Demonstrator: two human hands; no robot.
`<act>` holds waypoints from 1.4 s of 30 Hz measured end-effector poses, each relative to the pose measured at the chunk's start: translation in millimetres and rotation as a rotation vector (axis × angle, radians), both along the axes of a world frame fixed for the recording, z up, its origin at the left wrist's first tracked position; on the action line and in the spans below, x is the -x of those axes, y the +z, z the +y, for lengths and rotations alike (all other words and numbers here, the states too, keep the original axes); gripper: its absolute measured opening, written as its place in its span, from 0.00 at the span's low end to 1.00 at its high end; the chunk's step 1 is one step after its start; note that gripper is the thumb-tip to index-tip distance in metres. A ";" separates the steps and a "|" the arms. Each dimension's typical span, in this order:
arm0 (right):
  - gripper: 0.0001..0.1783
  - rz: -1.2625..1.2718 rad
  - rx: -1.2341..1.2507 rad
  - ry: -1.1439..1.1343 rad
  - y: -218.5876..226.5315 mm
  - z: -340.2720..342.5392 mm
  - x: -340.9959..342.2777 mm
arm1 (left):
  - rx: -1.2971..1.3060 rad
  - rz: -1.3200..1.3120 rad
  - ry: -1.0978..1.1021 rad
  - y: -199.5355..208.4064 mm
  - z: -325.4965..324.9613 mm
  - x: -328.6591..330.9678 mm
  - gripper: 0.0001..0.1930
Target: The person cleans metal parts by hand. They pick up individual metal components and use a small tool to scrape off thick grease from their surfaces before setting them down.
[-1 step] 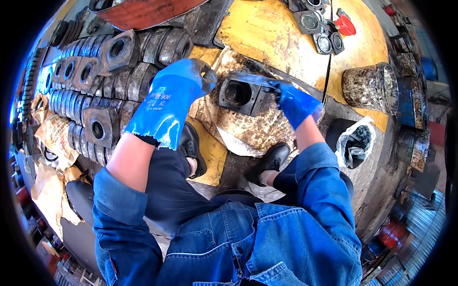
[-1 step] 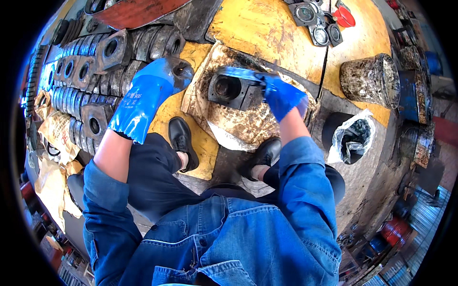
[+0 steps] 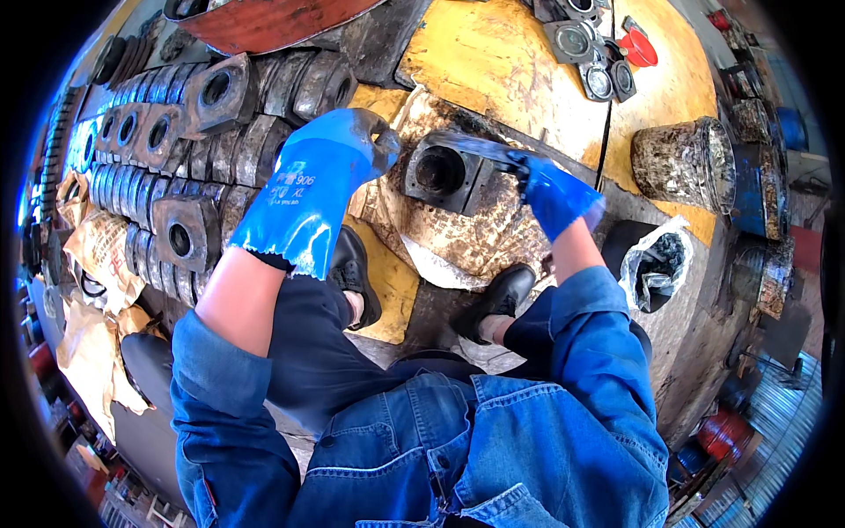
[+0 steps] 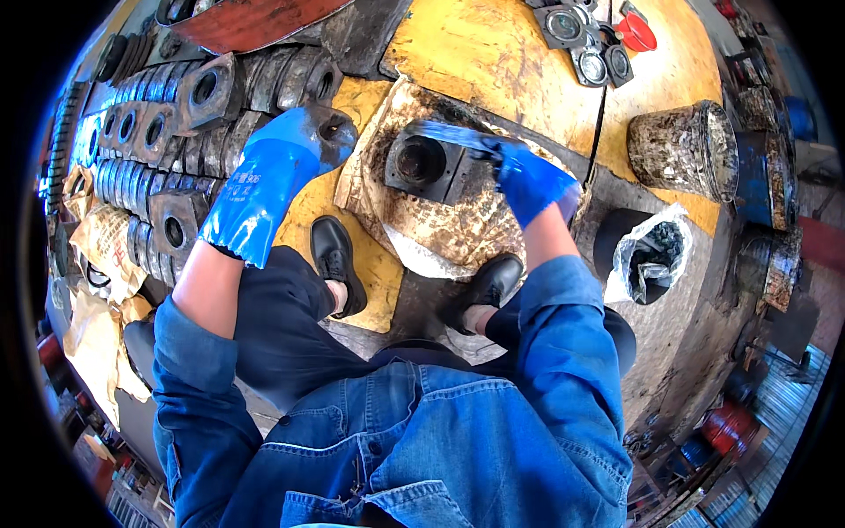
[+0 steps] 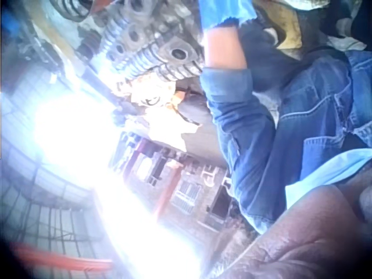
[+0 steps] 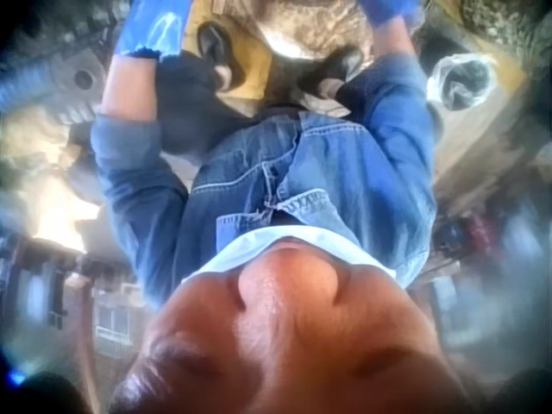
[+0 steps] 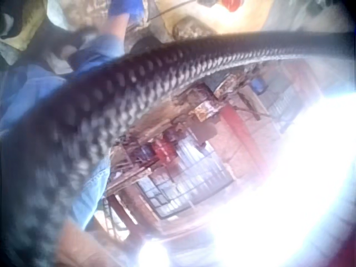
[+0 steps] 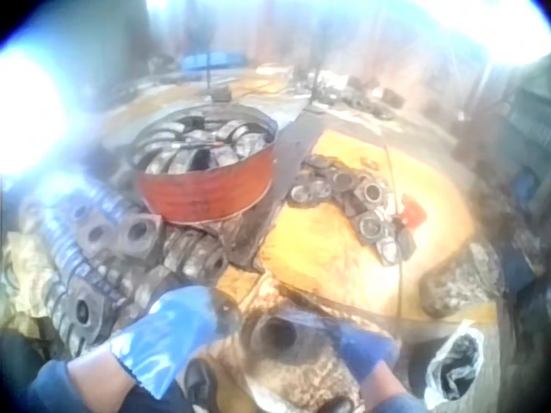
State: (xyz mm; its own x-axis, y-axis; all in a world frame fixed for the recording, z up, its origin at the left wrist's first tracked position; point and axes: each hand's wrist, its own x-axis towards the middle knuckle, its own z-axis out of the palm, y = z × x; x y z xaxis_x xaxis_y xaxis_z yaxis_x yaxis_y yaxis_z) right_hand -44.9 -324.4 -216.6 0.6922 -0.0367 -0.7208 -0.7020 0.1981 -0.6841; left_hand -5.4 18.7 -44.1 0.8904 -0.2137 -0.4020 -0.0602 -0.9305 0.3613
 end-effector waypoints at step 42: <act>0.13 0.459 -0.099 -0.364 -32.1 115.3 124.0 | 0.015 -0.029 -0.069 20.6 8.2 9.2 0.21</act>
State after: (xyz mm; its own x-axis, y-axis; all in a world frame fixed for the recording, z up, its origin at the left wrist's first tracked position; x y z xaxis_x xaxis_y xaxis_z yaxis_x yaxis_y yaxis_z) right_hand -168.9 -209.0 -248.8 0.2645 -0.1305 -0.9555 -0.7964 0.5292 -0.2927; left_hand -14.5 26.9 -23.4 0.8848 -0.2805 -0.3721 -0.1346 -0.9183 0.3722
